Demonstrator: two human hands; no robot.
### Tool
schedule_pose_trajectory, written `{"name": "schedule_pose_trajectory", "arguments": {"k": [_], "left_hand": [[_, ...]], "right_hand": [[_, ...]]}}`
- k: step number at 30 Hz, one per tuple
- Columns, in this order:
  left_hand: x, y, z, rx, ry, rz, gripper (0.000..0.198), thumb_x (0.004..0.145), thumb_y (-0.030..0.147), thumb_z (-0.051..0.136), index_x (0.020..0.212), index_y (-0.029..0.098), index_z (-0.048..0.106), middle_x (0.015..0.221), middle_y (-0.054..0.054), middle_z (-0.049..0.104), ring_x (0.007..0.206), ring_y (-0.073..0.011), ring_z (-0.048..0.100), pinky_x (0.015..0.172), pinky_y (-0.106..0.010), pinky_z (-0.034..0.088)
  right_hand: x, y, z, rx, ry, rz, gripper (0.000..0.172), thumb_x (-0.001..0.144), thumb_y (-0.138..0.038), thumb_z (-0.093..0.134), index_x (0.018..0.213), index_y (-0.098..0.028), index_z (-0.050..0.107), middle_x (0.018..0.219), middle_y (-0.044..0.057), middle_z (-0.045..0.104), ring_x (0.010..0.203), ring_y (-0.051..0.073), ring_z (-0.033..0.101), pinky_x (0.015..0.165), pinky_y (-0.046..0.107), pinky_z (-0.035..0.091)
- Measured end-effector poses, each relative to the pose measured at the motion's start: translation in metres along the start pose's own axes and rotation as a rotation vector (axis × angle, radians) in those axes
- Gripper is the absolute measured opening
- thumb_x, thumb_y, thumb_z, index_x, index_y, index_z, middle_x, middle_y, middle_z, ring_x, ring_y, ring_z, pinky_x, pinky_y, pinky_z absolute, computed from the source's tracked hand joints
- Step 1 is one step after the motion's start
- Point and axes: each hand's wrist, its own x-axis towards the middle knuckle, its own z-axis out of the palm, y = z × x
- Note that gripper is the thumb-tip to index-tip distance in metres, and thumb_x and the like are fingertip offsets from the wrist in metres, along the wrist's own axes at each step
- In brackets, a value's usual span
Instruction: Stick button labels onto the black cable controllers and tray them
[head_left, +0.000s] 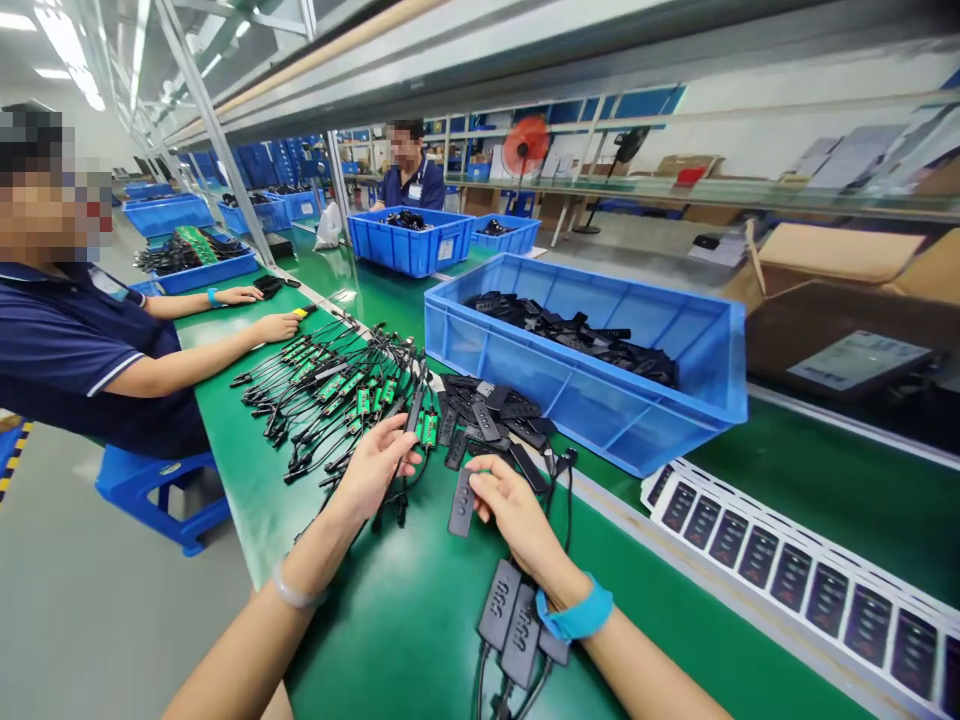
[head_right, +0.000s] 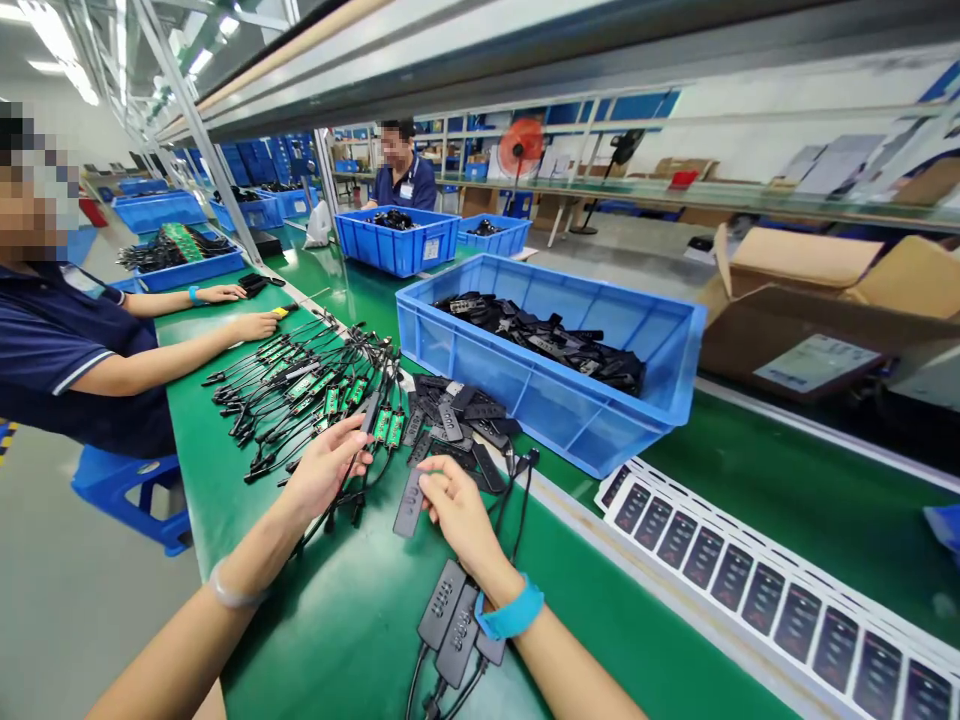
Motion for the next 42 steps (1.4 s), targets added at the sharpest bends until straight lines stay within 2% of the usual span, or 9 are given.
{"name": "schedule_pose_trajectory", "arguments": {"k": [3,6,10,15,21,25,30,36,42], "left_hand": [[-0.01,-0.001,0.018,-0.101,-0.141,-0.095,0.043,0.072,0.047,0.071,0.097,0.014,0.061,0.076,-0.001,0.06,0.057,-0.0083,0.057,0.051,-0.02,0.045],[-0.018,-0.008,0.031,-0.231,-0.235,-0.177,0.05,0.066,0.038,0.079,0.106,0.015,0.06,0.091,-0.004,0.065,0.063,-0.0115,0.065,0.054,-0.022,0.05],[-0.023,-0.018,0.038,-0.364,-0.277,-0.266,0.065,0.064,0.03,0.084,0.12,0.016,0.054,0.094,-0.006,0.07,0.077,-0.0207,0.073,0.068,-0.03,0.058],[-0.024,-0.025,0.044,-0.354,-0.355,-0.3,0.063,0.061,0.03,0.089,0.116,0.015,0.062,0.11,-0.012,0.071,0.085,-0.0224,0.074,0.072,-0.027,0.058],[-0.029,-0.029,0.048,-0.297,-0.37,-0.248,0.06,0.065,0.039,0.086,0.114,0.013,0.065,0.109,-0.011,0.071,0.087,-0.0208,0.072,0.078,-0.029,0.057],[-0.032,-0.032,0.046,-0.169,-0.364,-0.164,0.052,0.082,0.048,0.069,0.117,0.011,0.06,0.11,-0.013,0.068,0.083,-0.0202,0.072,0.076,-0.032,0.059],[-0.035,-0.028,0.042,0.167,-0.379,0.085,0.028,0.098,0.038,0.045,0.11,0.014,0.056,0.098,-0.009,0.07,0.08,-0.0163,0.07,0.075,-0.029,0.058],[-0.034,-0.032,0.042,0.382,-0.404,0.13,0.024,0.099,0.035,0.038,0.095,0.016,0.052,0.065,-0.002,0.065,0.056,-0.0138,0.064,0.059,-0.025,0.053],[-0.033,-0.024,0.037,0.215,-0.341,0.14,0.033,0.091,0.045,0.054,0.102,0.015,0.061,0.084,-0.005,0.064,0.072,-0.0157,0.063,0.065,-0.028,0.055]], "right_hand": [[0.005,-0.004,-0.008,0.047,0.17,-0.092,0.037,0.077,-0.051,0.068,0.096,-0.022,0.054,0.06,-0.005,0.056,0.054,0.012,0.051,0.05,0.024,0.041],[0.007,-0.007,-0.013,0.025,0.257,-0.158,0.033,0.079,-0.048,0.068,0.096,-0.023,0.055,0.062,-0.004,0.057,0.058,0.013,0.055,0.053,0.025,0.045],[0.007,-0.008,-0.014,-0.042,0.254,-0.167,0.031,0.079,-0.047,0.068,0.096,-0.023,0.056,0.064,-0.004,0.058,0.054,0.011,0.051,0.051,0.024,0.044],[0.008,-0.003,-0.01,-0.006,0.191,-0.146,0.034,0.077,-0.048,0.071,0.09,-0.021,0.056,0.073,-0.002,0.06,0.055,0.01,0.054,0.049,0.023,0.046],[0.01,0.006,-0.012,-0.025,0.196,-0.092,0.035,0.073,-0.046,0.075,0.091,-0.021,0.058,0.075,-0.004,0.053,0.058,0.01,0.056,0.049,0.023,0.049],[0.011,0.006,-0.013,0.007,0.173,-0.057,0.042,0.073,-0.046,0.075,0.099,-0.023,0.054,0.082,-0.003,0.052,0.058,0.009,0.055,0.048,0.022,0.046],[0.01,-0.001,-0.014,-0.076,-0.071,-0.015,0.04,0.089,-0.053,0.053,0.109,-0.019,0.058,0.088,0.002,0.059,0.061,0.011,0.053,0.056,0.027,0.047],[0.011,0.007,-0.016,-0.168,-0.015,-0.111,0.038,0.09,-0.054,0.053,0.079,-0.018,0.057,0.07,-0.001,0.051,0.065,0.013,0.048,0.059,0.026,0.041],[0.014,-0.014,-0.014,0.053,-0.134,-0.241,0.04,0.084,-0.052,0.062,0.108,-0.021,0.061,0.094,0.004,0.064,0.086,0.017,0.059,0.075,0.03,0.048]]}}
